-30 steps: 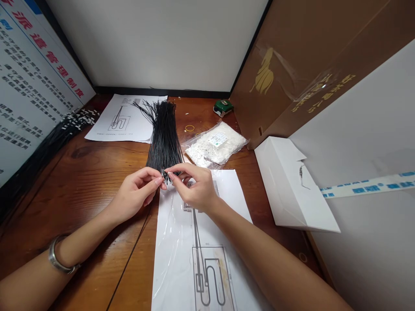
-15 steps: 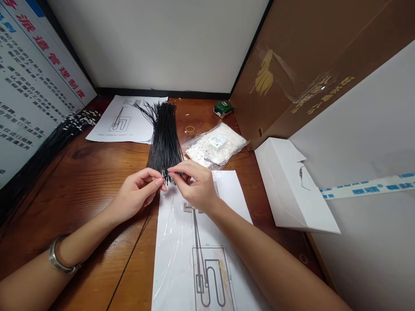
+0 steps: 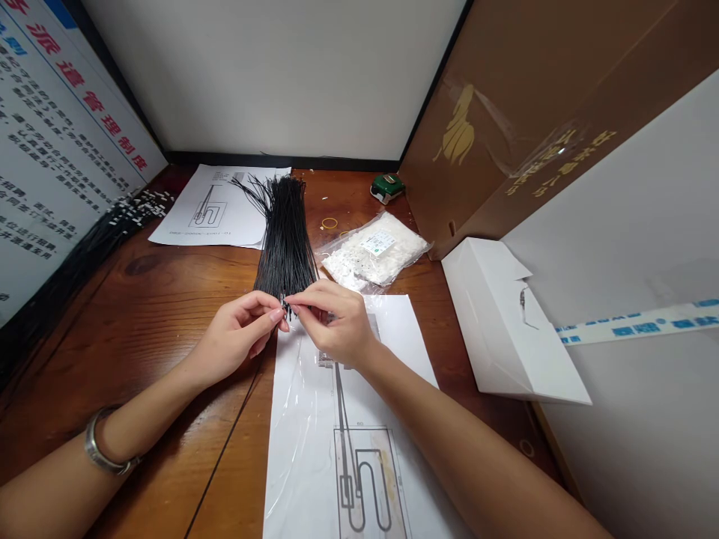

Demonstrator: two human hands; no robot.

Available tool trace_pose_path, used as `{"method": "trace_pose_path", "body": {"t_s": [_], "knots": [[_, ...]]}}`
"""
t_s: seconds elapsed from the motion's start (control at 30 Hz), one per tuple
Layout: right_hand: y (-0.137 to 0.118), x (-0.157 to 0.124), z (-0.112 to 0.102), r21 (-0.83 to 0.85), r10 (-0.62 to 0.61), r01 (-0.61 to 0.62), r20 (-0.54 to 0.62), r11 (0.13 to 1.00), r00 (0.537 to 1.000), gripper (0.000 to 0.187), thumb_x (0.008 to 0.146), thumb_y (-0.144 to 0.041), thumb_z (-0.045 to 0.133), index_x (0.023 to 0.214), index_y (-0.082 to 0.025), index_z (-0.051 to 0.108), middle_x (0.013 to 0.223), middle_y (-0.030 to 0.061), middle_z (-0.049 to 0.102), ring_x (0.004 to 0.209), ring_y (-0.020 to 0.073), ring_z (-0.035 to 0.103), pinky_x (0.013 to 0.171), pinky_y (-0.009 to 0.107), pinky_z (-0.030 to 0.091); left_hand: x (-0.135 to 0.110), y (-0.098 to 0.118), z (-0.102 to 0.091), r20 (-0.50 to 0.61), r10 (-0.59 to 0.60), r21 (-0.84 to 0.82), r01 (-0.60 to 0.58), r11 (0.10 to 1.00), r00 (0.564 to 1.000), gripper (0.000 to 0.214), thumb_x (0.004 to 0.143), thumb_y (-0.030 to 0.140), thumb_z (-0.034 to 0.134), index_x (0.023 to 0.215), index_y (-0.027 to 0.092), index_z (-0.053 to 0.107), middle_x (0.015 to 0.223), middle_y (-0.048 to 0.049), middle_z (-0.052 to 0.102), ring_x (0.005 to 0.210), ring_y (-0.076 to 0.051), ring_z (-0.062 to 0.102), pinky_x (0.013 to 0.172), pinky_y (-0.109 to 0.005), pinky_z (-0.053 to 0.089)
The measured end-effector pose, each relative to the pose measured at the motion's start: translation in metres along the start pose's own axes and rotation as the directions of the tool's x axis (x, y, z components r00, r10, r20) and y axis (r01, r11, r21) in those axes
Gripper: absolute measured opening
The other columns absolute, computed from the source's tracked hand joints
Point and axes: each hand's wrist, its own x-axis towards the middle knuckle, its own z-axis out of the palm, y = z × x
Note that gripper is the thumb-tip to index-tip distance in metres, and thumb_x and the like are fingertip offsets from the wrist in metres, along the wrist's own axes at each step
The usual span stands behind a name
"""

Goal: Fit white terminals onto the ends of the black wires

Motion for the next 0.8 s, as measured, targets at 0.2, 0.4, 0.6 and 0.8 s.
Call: {"method": "trace_pose_path", "body": {"t_s": [0.2, 0.4, 0.6, 0.8], "knots": [[-0.0023, 0.0007, -0.0004, -0.027, 0.042, -0.041, 0.002, 0.999, 0.999, 0.017, 0.082, -0.01, 0.061, 0.092, -0.018, 0.072, 0.079, 0.0063, 0.071, 0.061, 0.0128, 0.06, 0.044, 0.025, 0.043, -0.0007, -0.0006, 0.0, -0.002, -0.001, 0.002, 0.001, 1.0, 1.0, 0.016, 0.085, 0.031, 0.059, 0.084, 0.015, 0.058, 0.072, 0.0005, 0.063, 0.043, -0.004, 0.04, 0.04, -0.02, 0.03], [-0.0013, -0.0021, 0.0011, -0.055, 0.082, -0.084, -0.027, 0.995, 0.996, 0.011, 0.082, -0.016, 0.063, 0.089, -0.018, 0.072, 0.073, 0.0033, 0.072, 0.05, 0.0094, 0.053, 0.042, 0.025, 0.041, 0.0, -0.0025, -0.0003, 0.005, -0.001, -0.005, 0.001, 1.0, 1.0, 0.016, 0.086, 0.031, 0.059, 0.088, 0.015, 0.059, 0.072, 0.0008, 0.063, 0.044, -0.004, 0.04, 0.041, -0.02, 0.03], [-0.0009, -0.0037, 0.0016, -0.083, 0.09, -0.094, -0.053, 0.992, 0.995, 0.005, 0.08, -0.018, 0.068, 0.081, -0.019, 0.072, 0.066, 0.0, 0.071, 0.045, 0.0078, 0.049, 0.04, 0.024, 0.04, -0.0003, -0.0034, -0.0012, 0.005, 0.007, 0.005, -0.007, 1.0, 1.0, 0.017, 0.086, 0.032, 0.059, 0.09, 0.016, 0.06, 0.072, 0.0005, 0.063, 0.044, -0.005, 0.04, 0.041, -0.02, 0.031], [-0.0002, -0.0044, 0.0015, -0.073, 0.105, -0.108, -0.041, 0.991, 0.994, 0.009, 0.08, -0.019, 0.067, 0.085, -0.021, 0.074, 0.069, 0.0006, 0.074, 0.045, 0.0086, 0.053, 0.039, 0.025, 0.041, -0.0004, -0.0024, -0.0002, -0.014, 0.018, 0.013, -0.018, 1.0, 1.0, 0.018, 0.085, 0.034, 0.06, 0.089, 0.016, 0.06, 0.071, 0.0009, 0.062, 0.045, -0.005, 0.04, 0.042, -0.02, 0.031]]}}
